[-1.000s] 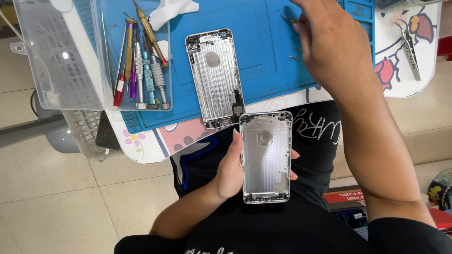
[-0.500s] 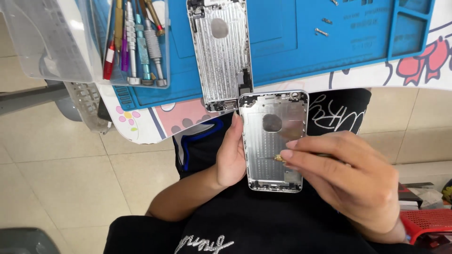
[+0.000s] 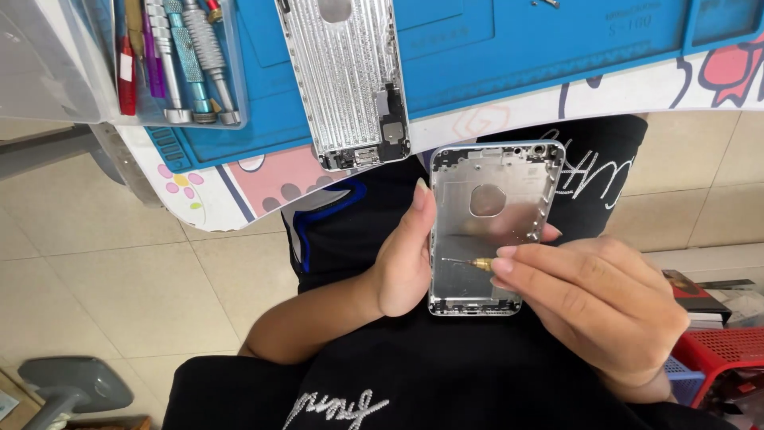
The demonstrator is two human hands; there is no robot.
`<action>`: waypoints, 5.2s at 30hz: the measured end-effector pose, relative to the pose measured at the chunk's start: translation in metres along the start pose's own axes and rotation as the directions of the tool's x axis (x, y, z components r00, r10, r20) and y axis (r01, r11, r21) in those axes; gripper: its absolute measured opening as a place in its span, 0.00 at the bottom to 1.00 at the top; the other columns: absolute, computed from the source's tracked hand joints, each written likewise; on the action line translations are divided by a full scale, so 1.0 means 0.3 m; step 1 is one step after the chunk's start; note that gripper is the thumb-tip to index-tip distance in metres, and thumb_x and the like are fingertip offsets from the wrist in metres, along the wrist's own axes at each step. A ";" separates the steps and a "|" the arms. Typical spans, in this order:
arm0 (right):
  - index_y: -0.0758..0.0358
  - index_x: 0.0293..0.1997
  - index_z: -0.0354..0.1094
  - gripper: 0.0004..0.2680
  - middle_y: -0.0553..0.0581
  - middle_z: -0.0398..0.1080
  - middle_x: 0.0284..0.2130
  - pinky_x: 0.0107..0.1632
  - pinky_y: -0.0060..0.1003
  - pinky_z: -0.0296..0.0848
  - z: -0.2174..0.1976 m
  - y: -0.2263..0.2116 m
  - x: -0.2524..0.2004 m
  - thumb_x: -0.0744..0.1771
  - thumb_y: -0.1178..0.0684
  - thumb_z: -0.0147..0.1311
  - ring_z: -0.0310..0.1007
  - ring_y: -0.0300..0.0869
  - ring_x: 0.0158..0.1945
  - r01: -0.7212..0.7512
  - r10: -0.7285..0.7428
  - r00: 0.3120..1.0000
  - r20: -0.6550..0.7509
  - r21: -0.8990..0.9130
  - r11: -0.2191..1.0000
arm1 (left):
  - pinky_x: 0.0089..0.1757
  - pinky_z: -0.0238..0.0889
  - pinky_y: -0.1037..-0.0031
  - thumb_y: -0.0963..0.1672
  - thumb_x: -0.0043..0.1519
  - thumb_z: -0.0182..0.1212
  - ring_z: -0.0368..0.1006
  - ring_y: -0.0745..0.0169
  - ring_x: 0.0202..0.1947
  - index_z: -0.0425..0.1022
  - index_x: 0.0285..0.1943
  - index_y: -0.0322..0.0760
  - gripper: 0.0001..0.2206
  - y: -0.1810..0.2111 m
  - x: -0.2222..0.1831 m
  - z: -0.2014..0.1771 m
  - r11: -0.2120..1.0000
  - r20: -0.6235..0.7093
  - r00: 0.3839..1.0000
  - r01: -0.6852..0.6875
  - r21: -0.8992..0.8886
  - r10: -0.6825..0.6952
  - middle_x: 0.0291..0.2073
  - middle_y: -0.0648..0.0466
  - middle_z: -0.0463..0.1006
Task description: Using a thin tool to pry components from the inside of a mobile phone chassis.
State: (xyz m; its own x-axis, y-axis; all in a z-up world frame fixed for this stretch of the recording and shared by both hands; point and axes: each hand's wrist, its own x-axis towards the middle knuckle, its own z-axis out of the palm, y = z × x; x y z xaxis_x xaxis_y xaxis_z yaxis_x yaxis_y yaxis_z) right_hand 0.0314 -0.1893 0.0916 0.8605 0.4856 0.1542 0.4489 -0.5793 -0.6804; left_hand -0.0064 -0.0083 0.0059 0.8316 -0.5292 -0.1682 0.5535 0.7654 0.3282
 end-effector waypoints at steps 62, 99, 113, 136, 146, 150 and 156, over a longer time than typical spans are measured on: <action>0.60 0.46 0.77 0.12 0.48 0.73 0.39 0.45 0.36 0.72 0.032 0.055 -0.011 0.60 0.59 0.67 0.69 0.43 0.39 0.216 -0.208 0.975 0.074 -0.125 0.968 | 0.65 0.58 0.70 0.57 0.75 0.33 0.65 0.63 0.64 0.62 0.72 0.34 0.29 -0.049 -0.050 -0.034 0.996 -0.384 0.923 0.060 0.058 -0.033 0.64 0.52 0.70; 0.58 0.50 0.78 0.14 0.47 0.76 0.40 0.44 0.35 0.72 0.065 0.059 0.024 0.60 0.63 0.65 0.70 0.42 0.41 0.244 -0.242 0.970 0.031 -0.082 0.966 | 0.66 0.58 0.68 0.55 0.78 0.34 0.65 0.63 0.65 0.61 0.75 0.34 0.26 -0.042 -0.054 -0.089 0.999 -0.300 0.953 -0.028 0.033 0.036 0.61 0.52 0.70; 0.61 0.48 0.76 0.13 0.50 0.76 0.39 0.44 0.35 0.72 0.064 0.065 0.029 0.60 0.62 0.67 0.72 0.43 0.42 0.226 -0.225 0.974 0.025 -0.029 0.974 | 0.66 0.58 0.69 0.55 0.78 0.31 0.66 0.63 0.64 0.62 0.72 0.35 0.26 -0.040 -0.063 -0.089 1.000 -0.283 0.959 0.008 -0.001 -0.008 0.62 0.52 0.71; 0.60 0.46 0.76 0.13 0.49 0.77 0.37 0.42 0.35 0.72 0.059 0.048 0.038 0.60 0.61 0.70 0.73 0.42 0.40 0.210 -0.210 0.978 0.013 0.012 0.978 | 0.65 0.59 0.68 0.57 0.77 0.31 0.66 0.63 0.64 0.63 0.72 0.35 0.27 -0.043 -0.080 -0.090 0.999 -0.254 0.966 0.047 0.004 -0.044 0.62 0.52 0.71; 0.62 0.46 0.76 0.13 0.50 0.77 0.37 0.42 0.35 0.71 0.063 0.053 0.030 0.60 0.61 0.71 0.73 0.43 0.40 0.198 -0.198 0.980 0.004 0.022 0.980 | 0.66 0.58 0.69 0.55 0.78 0.32 0.66 0.64 0.65 0.62 0.72 0.36 0.26 -0.047 -0.076 -0.086 1.000 -0.285 0.958 0.026 -0.013 -0.028 0.63 0.53 0.71; 0.62 0.46 0.76 0.12 0.50 0.77 0.38 0.42 0.35 0.71 0.060 0.061 0.015 0.60 0.62 0.70 0.73 0.43 0.40 0.194 -0.194 0.981 0.005 0.027 0.981 | 0.66 0.58 0.68 0.55 0.79 0.31 0.66 0.63 0.64 0.63 0.72 0.35 0.26 -0.054 -0.079 -0.095 0.999 -0.285 0.958 0.017 -0.030 -0.025 0.62 0.51 0.72; 0.64 0.46 0.75 0.13 0.52 0.77 0.36 0.40 0.34 0.72 0.057 0.055 0.026 0.60 0.65 0.70 0.73 0.44 0.38 0.183 -0.183 0.983 -0.013 0.085 0.979 | 0.65 0.59 0.67 0.55 0.78 0.32 0.67 0.62 0.64 0.62 0.73 0.36 0.26 -0.053 -0.078 -0.089 0.997 -0.301 0.953 0.014 -0.076 -0.036 0.63 0.51 0.72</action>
State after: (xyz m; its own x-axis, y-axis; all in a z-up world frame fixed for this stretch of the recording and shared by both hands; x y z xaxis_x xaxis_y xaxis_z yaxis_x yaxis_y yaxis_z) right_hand 0.0413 -0.1838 0.0693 0.7670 0.5749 0.2851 0.5767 -0.4228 -0.6990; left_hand -0.0334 0.0016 -0.0203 0.7860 -0.4217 -0.4521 0.5668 0.7835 0.2546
